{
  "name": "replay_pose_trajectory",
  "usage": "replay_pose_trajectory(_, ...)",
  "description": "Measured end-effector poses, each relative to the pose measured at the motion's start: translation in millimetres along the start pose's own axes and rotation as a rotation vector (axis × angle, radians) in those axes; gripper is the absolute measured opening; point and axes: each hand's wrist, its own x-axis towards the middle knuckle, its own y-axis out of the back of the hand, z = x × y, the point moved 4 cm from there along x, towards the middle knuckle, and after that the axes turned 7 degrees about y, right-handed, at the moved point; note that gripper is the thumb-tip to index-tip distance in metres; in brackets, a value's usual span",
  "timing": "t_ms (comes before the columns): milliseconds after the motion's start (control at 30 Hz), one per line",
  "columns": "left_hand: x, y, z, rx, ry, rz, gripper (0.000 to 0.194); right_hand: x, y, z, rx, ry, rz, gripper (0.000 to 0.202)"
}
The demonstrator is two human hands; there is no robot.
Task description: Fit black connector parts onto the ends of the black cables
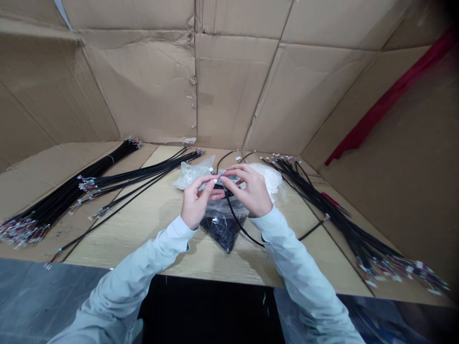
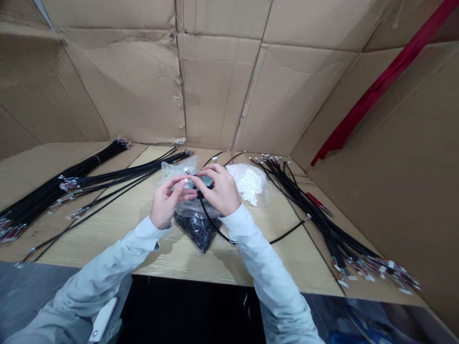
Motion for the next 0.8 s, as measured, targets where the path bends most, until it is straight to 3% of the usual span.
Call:
replay_pose_trajectory(267,-1.7,-0.8,1.7,0.007,-0.011,-0.008,0.027,1.0,1.4,-0.6,0.133,-0.092,0.007,0.021)
replay_pose_trajectory(533,-2.4,-1.7,1.6,0.002,0.011,0.003,0.029,0.9,3.7,-6.7,0.171,0.105,-0.031,0.023)
replay_pose_trajectory(800,-3.0,-1.7,-1.3,-0.008,0.027,0.005,0.029,-2.6,4.5,-1.1,0.008,0.15,-0.08,0.021)
